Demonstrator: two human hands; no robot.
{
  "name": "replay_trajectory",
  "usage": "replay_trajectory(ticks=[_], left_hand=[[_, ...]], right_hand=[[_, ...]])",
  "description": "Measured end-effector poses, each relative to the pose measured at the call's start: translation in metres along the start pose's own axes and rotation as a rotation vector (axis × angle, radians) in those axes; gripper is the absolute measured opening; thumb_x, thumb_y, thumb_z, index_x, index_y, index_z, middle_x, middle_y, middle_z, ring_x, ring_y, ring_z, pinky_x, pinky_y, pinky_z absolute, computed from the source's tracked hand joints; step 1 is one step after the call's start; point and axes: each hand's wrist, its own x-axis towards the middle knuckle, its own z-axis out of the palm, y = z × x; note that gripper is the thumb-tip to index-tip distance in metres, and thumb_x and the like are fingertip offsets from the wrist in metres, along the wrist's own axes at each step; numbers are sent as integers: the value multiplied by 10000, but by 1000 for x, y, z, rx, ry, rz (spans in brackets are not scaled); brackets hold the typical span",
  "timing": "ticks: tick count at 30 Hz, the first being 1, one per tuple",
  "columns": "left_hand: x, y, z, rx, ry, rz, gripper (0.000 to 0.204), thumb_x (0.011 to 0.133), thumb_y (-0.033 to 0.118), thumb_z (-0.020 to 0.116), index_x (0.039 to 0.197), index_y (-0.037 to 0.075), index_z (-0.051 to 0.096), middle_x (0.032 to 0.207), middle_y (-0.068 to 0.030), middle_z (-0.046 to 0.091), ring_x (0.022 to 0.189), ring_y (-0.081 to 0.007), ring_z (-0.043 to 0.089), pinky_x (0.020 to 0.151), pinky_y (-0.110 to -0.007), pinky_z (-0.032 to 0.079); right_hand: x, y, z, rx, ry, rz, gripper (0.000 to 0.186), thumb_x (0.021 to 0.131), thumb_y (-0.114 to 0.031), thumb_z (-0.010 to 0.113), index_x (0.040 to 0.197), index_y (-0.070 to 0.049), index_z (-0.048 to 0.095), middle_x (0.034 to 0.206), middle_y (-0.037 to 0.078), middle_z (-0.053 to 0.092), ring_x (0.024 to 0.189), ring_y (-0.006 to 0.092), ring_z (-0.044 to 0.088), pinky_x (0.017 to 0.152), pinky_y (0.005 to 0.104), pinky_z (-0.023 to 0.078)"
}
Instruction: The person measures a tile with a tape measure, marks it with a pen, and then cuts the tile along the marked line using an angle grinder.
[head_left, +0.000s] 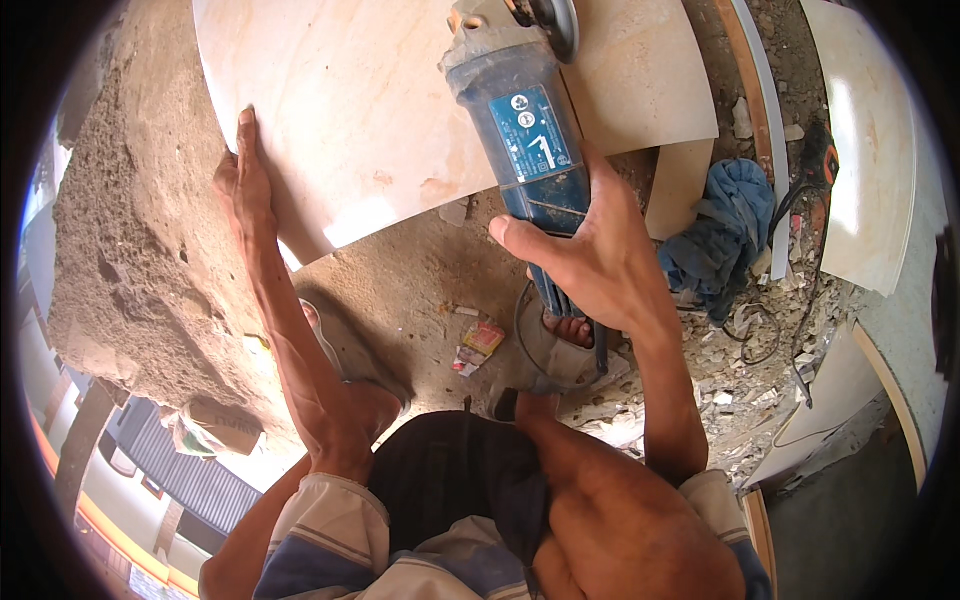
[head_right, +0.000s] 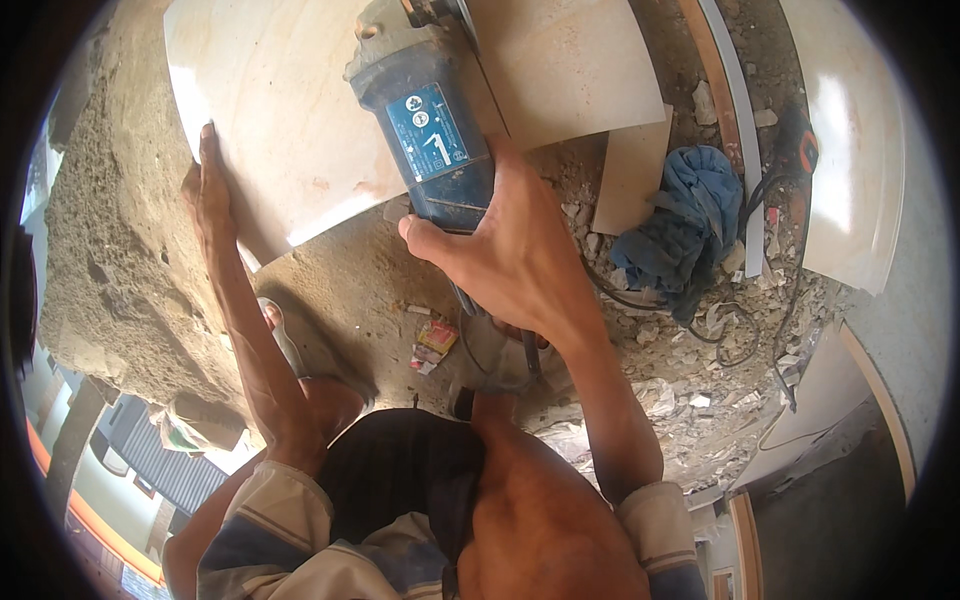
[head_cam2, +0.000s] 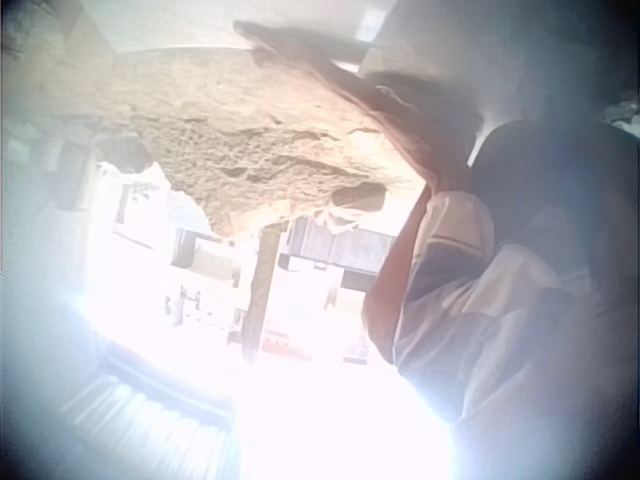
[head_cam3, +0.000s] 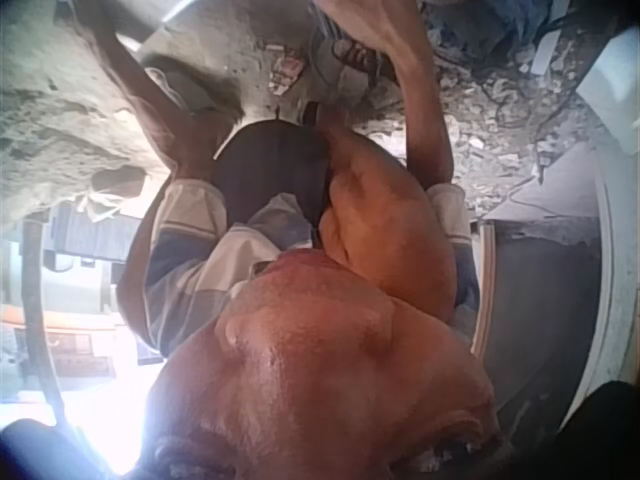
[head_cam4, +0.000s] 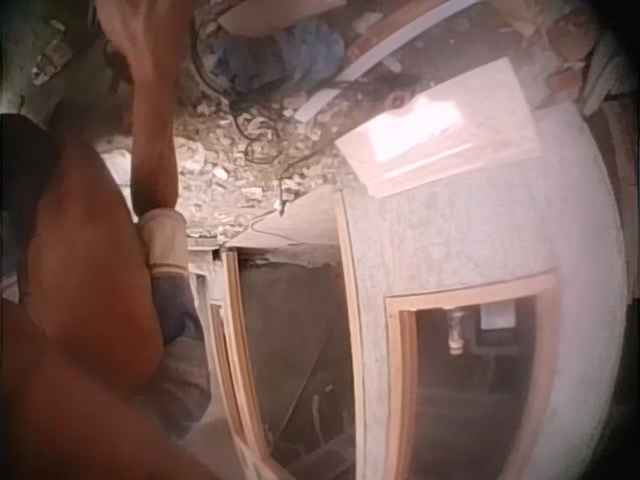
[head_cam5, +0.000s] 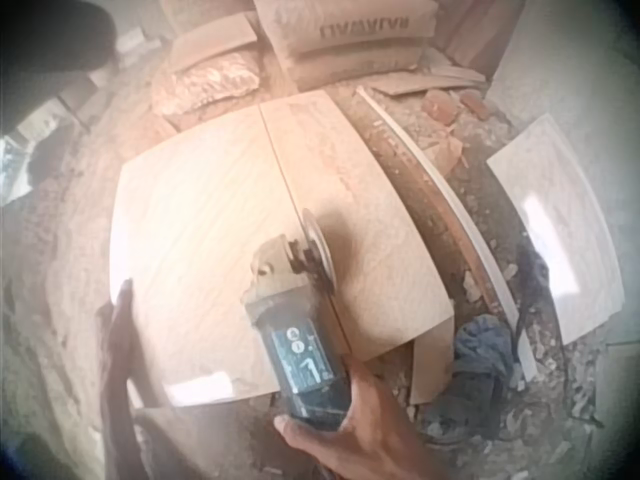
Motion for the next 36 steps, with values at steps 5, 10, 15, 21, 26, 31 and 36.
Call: replay_trajectory(ticks=[5,10,15,21,26,31,36], left_hand=[[-2,6,5,-78,5,32,706,961,717,742,825,24,718,563,-8,543,465,-118,495,437,-395,418],[1,5,6,-27,-22,20,736,962,724,736,881,-8,743,595,-28,581,490,-126,513,458,-391,440],[3,3,5,-34,-34,5,714,984,722,710,859,20,757,540,15,521,446,-91,436,435,-358,374],[3,-1,10,-17,29,32,688,981,715,725,841,43,771,516,57,432,433,-79,361,432,-365,314],[6,-2,11,-73,6,34,694,973,699,748,881,13,781,517,55,430,435,-74,360,427,-368,314],[3,2,8,-44,7,36,725,970,710,742,895,-10,774,517,51,433,428,-75,367,410,-368,313],[3,0,8,-36,16,37,727,968,729,728,842,13,743,518,51,436,420,-78,367,398,-373,307]], right_hand=[[0,3,-1,10,-1,16,623,815,-330,901,1256,30,648,953,101,702,810,186,700,745,362,596],[1,2,-3,19,-17,48,636,813,-326,905,1264,36,640,968,103,698,815,191,698,746,363,595],[-10,6,-2,-5,10,17,621,819,-312,879,1264,45,634,1060,210,746,962,337,752,909,462,586],[-8,11,0,-25,29,4,649,800,-327,912,1267,31,640,989,107,693,848,204,690,783,381,587],[-6,8,-4,-11,-31,69,670,810,-353,874,1280,54,625,1060,230,740,944,357,750,895,486,591],[-7,9,-3,-41,-7,32,669,804,-353,886,1276,46,629,1046,198,729,919,314,733,866,458,590],[-14,13,-3,-51,3,1,652,810,-328,877,1279,46,624,1074,226,741,960,350,749,910,479,588]])
